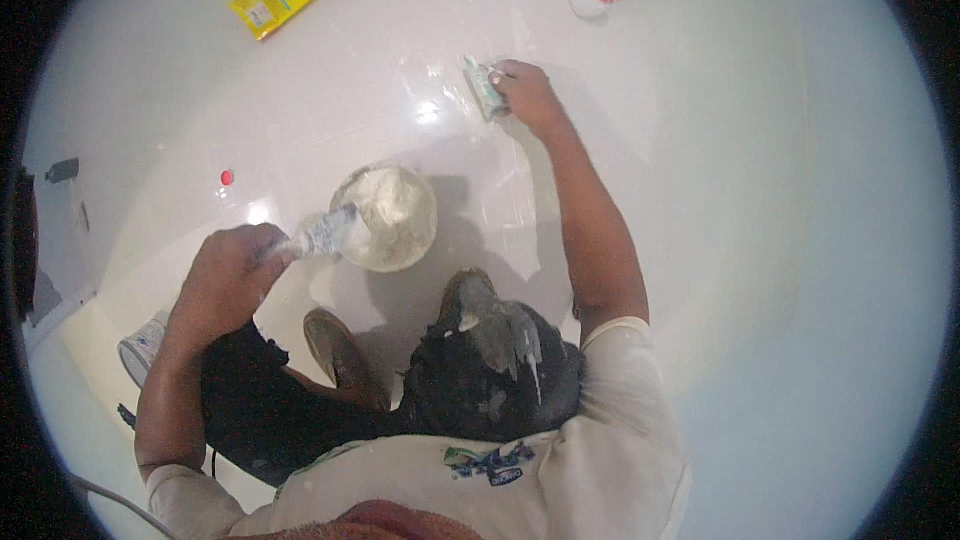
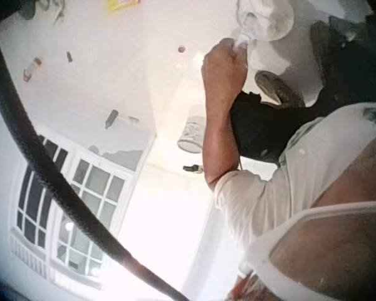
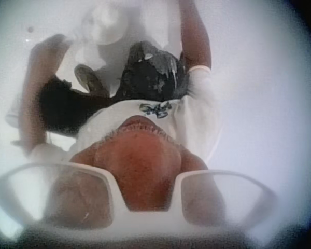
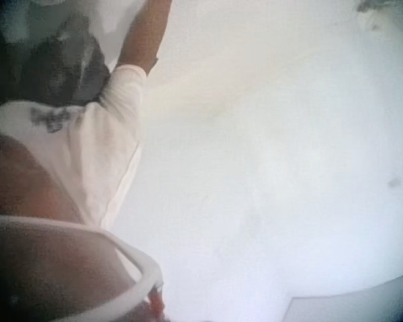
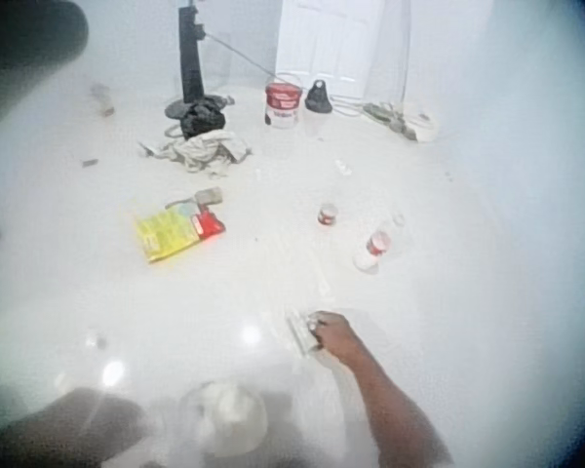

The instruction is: The person scoops white paste from a bucket with a trowel and spreads it onto a white floor surface using a flat tool. They repeatedly transfer material from the bucket to the floor and smooth it in place.

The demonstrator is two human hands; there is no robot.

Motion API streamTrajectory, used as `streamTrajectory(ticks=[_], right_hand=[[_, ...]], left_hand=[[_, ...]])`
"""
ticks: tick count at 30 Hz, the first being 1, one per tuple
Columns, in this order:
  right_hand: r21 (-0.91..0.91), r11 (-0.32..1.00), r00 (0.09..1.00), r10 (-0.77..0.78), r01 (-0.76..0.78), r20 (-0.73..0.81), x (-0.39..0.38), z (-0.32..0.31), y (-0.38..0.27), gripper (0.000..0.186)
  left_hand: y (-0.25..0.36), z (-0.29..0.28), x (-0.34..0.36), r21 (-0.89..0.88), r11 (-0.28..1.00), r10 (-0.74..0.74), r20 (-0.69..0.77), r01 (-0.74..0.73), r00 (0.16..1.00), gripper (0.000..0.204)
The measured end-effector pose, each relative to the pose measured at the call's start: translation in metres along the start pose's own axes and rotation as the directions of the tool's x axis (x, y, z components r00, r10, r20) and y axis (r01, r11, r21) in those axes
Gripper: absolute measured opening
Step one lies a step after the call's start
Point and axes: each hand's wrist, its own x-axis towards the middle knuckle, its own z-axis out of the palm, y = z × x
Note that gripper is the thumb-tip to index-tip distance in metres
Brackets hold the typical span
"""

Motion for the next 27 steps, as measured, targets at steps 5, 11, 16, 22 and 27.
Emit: streamTrajectory(ticks=[5,11,16,22,27], right_hand=[[0.014,0.995,0.991,-0.102,0.101,0.091,0.108,-0.017,-0.042,0.027],[-0.582,0.717,0.912,-0.393,0.383,0.116,0.252,-0.061,-0.065,0.032],[-0.677,0.527,0.852,-0.403,0.514,0.333,0.257,-0.054,-0.072,0.032],[-0.461,0.727,0.841,-0.302,0.508,0.45,0.149,-0.045,-0.028,0.031],[-0.414,0.874,0.965,-0.204,0.254,0.163,0.196,-0.076,-0.054,0.032]], left_hand=[[0.006,-0.028,-0.01,0.024,0.997,-0.073,0.05,0.072,0.996,0.024],[0.013,-0.009,-0.007,-0.24,0.953,-0.169,0.081,0.184,0.982,0.022],[0.009,-0.006,-0.017,-0.246,0.95,-0.202,-0.008,0.194,0.979,0.022],[0.011,-0.023,-0.02,-0.37,0.89,-0.266,0.055,0.267,0.962,0.022],[0.002,0.004,0.001,-0.333,0.938,-0.109,-0.03,0.093,0.994,0.023]])
